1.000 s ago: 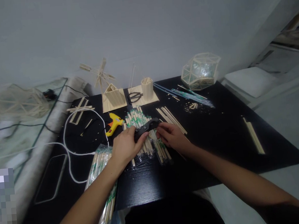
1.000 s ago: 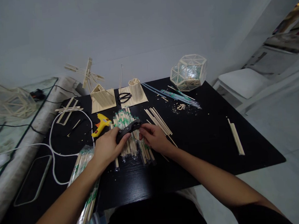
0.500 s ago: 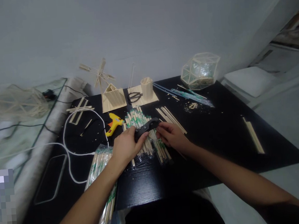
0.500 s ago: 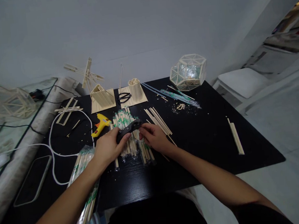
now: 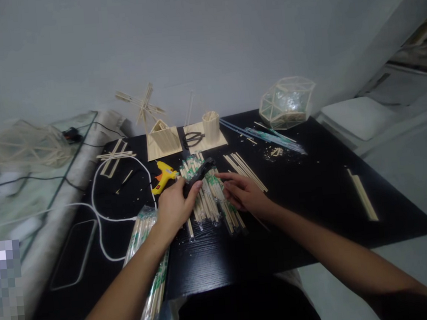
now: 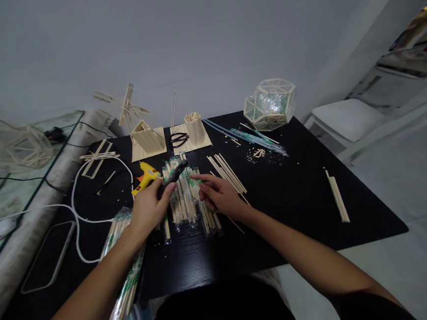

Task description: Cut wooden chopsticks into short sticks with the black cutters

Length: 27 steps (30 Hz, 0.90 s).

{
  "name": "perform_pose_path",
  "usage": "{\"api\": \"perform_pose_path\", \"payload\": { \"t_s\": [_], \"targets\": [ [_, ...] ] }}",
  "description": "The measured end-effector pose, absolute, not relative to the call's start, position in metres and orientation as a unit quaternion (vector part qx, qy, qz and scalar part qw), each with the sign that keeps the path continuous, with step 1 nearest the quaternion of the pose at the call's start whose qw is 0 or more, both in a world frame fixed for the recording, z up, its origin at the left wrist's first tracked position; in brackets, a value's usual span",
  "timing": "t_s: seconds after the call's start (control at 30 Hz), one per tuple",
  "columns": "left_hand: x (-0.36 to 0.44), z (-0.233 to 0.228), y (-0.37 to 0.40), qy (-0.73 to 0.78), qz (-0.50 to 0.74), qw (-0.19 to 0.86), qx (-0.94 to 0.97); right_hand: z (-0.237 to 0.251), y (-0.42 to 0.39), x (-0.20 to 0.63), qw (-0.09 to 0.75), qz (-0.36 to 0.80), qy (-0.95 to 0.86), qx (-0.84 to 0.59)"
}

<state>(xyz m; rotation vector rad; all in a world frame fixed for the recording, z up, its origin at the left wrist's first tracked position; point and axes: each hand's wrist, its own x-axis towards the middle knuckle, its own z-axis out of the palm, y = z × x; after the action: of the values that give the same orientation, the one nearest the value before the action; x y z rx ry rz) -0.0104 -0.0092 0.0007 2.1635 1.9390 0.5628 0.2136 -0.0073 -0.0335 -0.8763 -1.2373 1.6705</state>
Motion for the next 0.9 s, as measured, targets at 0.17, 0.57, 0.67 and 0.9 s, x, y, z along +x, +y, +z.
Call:
{"api": "perform_pose_path", "payload": {
  "t_s": [0.17, 0.57, 0.67, 0.9],
  "targets": [
    [-0.009, -0.005, -0.011, 0.594, 0.277, 0.260, 0.709, -0.019, 0.001, 0.225, 0.467, 0.634, -0.488, -0.377],
    [-0.005, -0.012, -0.008, 0.528, 0.443, 0.490, 0.534, 0.005, 0.010, 0.271, 0.527, 0.496, -0.458, -0.517],
    [-0.006, -0.011, -0.006, 0.515, 0.497, 0.501, 0.487, 0.006, 0.002, 0.281, 0.444, 0.466, -0.518, -0.563],
    [-0.008, -0.008, 0.000, 0.524, 0.576, 0.458, 0.429, 0.009, -0.024, 0.297, 0.198, 0.285, -0.691, -0.634]
  ]
}}
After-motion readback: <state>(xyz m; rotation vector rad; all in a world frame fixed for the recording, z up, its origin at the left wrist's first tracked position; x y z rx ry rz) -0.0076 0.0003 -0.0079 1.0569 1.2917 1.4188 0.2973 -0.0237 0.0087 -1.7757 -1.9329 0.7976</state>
